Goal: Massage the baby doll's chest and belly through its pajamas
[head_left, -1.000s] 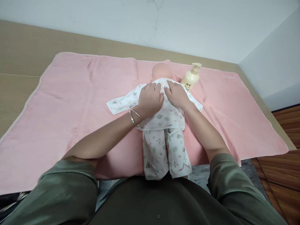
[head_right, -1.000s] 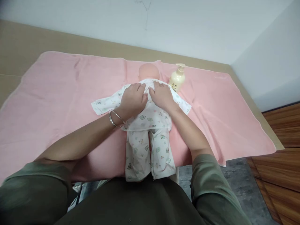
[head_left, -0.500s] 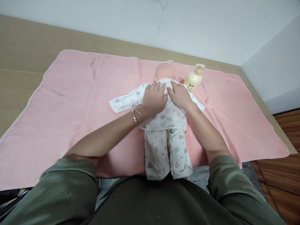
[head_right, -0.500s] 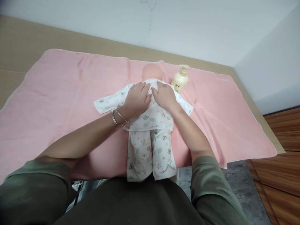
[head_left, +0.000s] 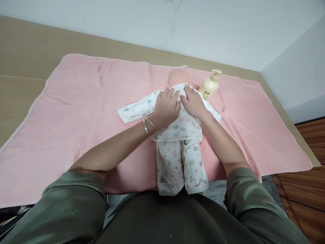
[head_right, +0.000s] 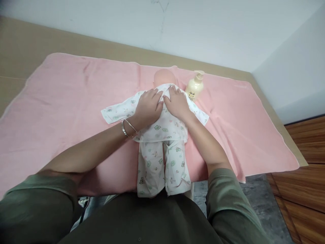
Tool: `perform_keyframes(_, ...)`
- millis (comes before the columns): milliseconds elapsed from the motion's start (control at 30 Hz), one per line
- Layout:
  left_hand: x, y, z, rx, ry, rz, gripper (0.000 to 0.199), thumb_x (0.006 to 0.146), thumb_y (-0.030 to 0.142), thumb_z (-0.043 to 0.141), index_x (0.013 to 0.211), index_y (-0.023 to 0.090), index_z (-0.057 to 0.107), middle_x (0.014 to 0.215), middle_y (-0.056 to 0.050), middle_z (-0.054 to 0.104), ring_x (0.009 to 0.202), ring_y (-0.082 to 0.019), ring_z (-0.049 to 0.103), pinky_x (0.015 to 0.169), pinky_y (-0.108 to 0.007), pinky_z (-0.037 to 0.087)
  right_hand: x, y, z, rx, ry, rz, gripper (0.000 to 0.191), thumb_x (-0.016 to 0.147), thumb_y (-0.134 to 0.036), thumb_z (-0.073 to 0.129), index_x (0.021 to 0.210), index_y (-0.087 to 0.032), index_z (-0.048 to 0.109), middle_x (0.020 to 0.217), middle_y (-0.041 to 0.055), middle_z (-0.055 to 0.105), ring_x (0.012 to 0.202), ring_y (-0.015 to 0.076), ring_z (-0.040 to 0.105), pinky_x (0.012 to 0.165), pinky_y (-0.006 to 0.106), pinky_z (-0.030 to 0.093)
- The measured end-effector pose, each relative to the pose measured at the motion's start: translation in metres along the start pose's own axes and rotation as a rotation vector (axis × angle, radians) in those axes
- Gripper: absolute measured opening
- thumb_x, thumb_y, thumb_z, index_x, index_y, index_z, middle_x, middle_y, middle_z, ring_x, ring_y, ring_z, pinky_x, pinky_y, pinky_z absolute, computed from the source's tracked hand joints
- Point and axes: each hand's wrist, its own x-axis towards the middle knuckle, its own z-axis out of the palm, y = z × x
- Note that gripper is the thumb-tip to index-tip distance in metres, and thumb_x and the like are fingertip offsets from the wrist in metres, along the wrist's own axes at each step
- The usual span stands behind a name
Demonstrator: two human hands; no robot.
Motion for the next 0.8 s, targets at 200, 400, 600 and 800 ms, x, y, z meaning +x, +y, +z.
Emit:
perform_keyframes(200,0.003,-0.004,0.003,-0.089,-0.003,-0.13,0.05,0.091,0.027,0.043,0.139,0.016,0.055,0.15,-0.015,0.054,0.144,-0.036,0.043,0.122,-0.06,0.029,-0.013,-0.016,-0.001,-0.022,-0.062,0.0,0.06,0.098,-0.026,0.03,0.154,-0.006,0.036,0.163,0.0182,0.037,0.153,0.0364,0.031,0.124,0.062,0.026)
perform_keyframes(400,0.008,-0.013,0.005,-0.157,-0.003,-0.205,0.05,0.093,0.029,0.042,0.139,0.016,0.054,0.153,-0.014,0.051,0.149,-0.036,0.037,0.125,-0.063,0.021,-0.03,-0.035,-0.001,-0.031,-0.112,-0.033,0.062,0.095,-0.018,0.028,0.156,-0.011,0.034,0.168,0.0118,0.029,0.158,0.0362,0.02,0.124,0.066,0.024)
perform_keyframes(600,0.0,-0.004,0.01,-0.08,0.039,-0.142,0.051,0.096,0.031,0.039,0.141,0.012,0.052,0.155,-0.019,0.049,0.149,-0.036,0.038,0.124,-0.059,0.023,-0.011,-0.018,0.0,-0.036,-0.061,0.108,0.063,0.099,-0.03,0.029,0.158,-0.006,0.029,0.168,0.0179,0.026,0.157,0.0389,0.02,0.126,0.065,0.018)
perform_keyframes(800,-0.005,0.001,0.01,-0.033,0.074,-0.086,0.048,0.097,0.028,0.036,0.14,0.013,0.053,0.151,-0.018,0.053,0.145,-0.036,0.043,0.121,-0.06,0.028,-0.008,-0.011,0.001,-0.05,-0.055,0.09,0.065,0.099,-0.033,0.034,0.158,-0.008,0.029,0.167,0.0192,0.027,0.157,0.0371,0.021,0.125,0.064,0.02)
